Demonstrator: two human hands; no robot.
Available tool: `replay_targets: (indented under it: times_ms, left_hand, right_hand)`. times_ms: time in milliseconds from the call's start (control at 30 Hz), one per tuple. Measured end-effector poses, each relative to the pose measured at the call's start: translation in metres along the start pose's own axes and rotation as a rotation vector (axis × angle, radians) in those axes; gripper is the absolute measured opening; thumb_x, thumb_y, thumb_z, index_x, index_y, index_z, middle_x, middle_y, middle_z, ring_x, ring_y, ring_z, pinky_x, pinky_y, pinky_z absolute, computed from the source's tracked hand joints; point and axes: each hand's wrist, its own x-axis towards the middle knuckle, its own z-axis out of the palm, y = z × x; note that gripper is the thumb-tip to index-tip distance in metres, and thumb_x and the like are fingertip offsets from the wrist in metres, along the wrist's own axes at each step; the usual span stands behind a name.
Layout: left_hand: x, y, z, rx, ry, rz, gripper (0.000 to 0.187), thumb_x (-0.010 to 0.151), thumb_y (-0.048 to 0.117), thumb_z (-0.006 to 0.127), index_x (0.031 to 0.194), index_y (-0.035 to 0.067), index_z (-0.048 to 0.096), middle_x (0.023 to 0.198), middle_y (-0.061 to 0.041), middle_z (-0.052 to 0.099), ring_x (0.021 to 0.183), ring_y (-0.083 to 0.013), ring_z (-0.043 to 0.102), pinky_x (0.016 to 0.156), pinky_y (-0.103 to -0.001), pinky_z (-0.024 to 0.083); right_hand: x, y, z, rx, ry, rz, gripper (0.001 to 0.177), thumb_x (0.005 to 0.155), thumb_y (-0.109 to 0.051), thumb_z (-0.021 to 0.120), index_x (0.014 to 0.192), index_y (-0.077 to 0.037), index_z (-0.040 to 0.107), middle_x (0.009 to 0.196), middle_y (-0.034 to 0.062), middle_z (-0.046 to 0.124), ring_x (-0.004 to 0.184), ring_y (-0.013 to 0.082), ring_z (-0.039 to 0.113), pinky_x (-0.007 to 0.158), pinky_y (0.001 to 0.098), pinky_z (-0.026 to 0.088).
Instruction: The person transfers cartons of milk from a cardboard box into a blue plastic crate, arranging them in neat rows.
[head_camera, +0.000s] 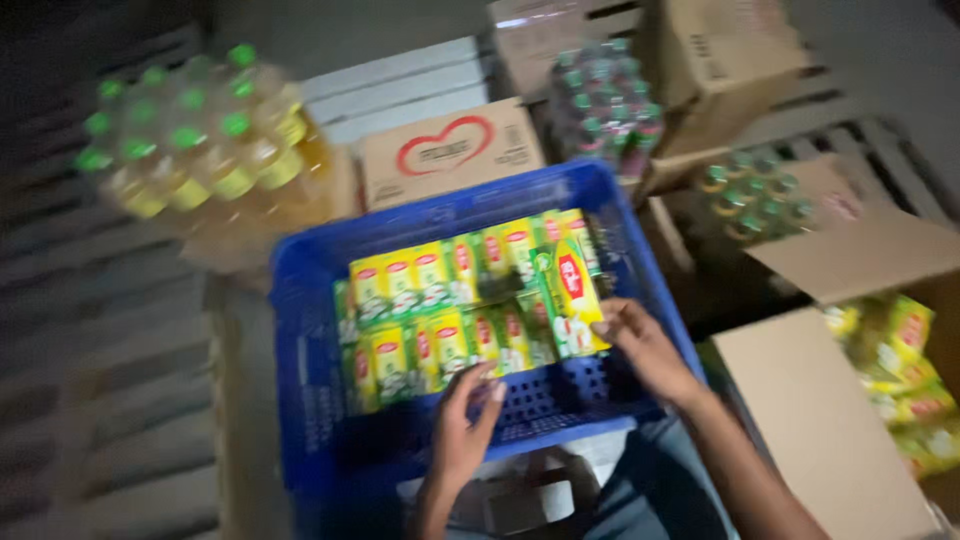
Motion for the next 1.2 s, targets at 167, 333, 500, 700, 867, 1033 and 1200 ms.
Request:
replay_targets:
  times_ms: [167, 333, 500, 700, 867, 1033, 1200]
  left_hand:
    - [0.009, 0.003, -0.006, -0.049, 0.126, 0.048, 0.069, 0.105, 0.030, 0.070, 0.167, 0.015, 0.045, 0.155, -0.011, 0.064, 0.134, -0.0244, 0.068, 0.109, -0.039, 0.057]
    - [0.005, -0.009, -0.019, 0.014, 0.215, -0.066, 0.080, 0.104, 0.042, 0.068, 0.171, 0.012, 0.034, 0.167, -0.013, 0.048, 0.144, -0.0280, 0.051, 0.117, -0.044, 0.046]
    - [-0.004, -0.023, -0.028, 0.063, 0.223, -0.027, 0.086, 0.104, 0.039, 0.072, 0.172, 0.010, 0.029, 0.174, -0.020, 0.038, 0.165, -0.0362, 0.034, 0.129, -0.049, 0.036]
    - [-0.005, -0.035, -0.044, 0.101, 0.134, -0.233, 0.082, 0.098, 0.048, 0.077, 0.171, 0.026, 0.044, 0.177, -0.017, 0.033, 0.167, -0.0328, 0.029, 0.126, -0.049, 0.037]
    - [0.004, -0.001, -0.082, -0.114, 0.308, -0.308, 0.075, 0.093, 0.026, 0.085, 0.164, 0.014, 0.061, 0.158, -0.025, 0.051, 0.150, -0.0523, 0.049, 0.122, -0.058, 0.045]
    - [0.007, -0.072, -0.097, -0.051, 0.562, -0.453, 0.064, 0.079, 0.034, 0.091, 0.142, 0.026, 0.080, 0.142, -0.009, 0.072, 0.136, -0.0358, 0.069, 0.112, -0.045, 0.056]
    - [0.009, -0.058, -0.132, 0.108, 0.689, -0.243, 0.058, 0.093, 0.013, 0.079, 0.151, 0.011, 0.073, 0.154, -0.026, 0.061, 0.139, -0.0499, 0.061, 0.107, -0.055, 0.061]
  right_hand:
    - [-0.006, 0.003, 0.110, 0.164, -0.078, 0.251, 0.043, 0.097, -0.015, 0.079, 0.137, -0.008, 0.067, 0.114, 0.0098, 0.075, 0.105, 0.0182, 0.071, 0.093, 0.0311, 0.057]
    - [-0.011, 0.012, 0.159, 0.158, -0.192, 0.313, 0.050, 0.096, -0.016, 0.078, 0.144, -0.008, 0.064, 0.124, 0.0128, 0.075, 0.116, 0.0232, 0.074, 0.101, 0.0371, 0.060]
    - [-0.009, 0.013, 0.171, 0.122, -0.279, 0.435, 0.034, 0.102, -0.022, 0.072, 0.134, -0.015, 0.062, 0.121, 0.0114, 0.077, 0.068, 0.0174, 0.064, 0.044, 0.0260, 0.031]
    - [0.001, 0.018, 0.184, 0.206, -0.435, 0.487, 0.030, 0.104, -0.032, 0.070, 0.123, -0.013, 0.056, 0.092, 0.0115, 0.069, 0.086, 0.0193, 0.071, 0.120, 0.0483, 0.057]
    - [0.020, 0.028, 0.209, 0.164, -0.495, 0.422, 0.029, 0.111, -0.019, 0.064, 0.134, -0.008, 0.052, 0.103, 0.0126, 0.058, 0.084, 0.0179, 0.061, 0.105, 0.0503, 0.062]
    - [0.032, -0.005, 0.255, 0.080, -0.536, 0.463, 0.042, 0.109, -0.031, 0.065, 0.143, -0.007, 0.064, 0.130, 0.0218, 0.071, 0.127, 0.0341, 0.069, 0.109, 0.0531, 0.057]
    - [0.087, 0.055, 0.268, -0.209, -0.632, 0.224, 0.044, 0.108, -0.019, 0.066, 0.150, -0.006, 0.069, 0.113, 0.0141, 0.067, 0.113, 0.0267, 0.068, 0.104, 0.0478, 0.059]
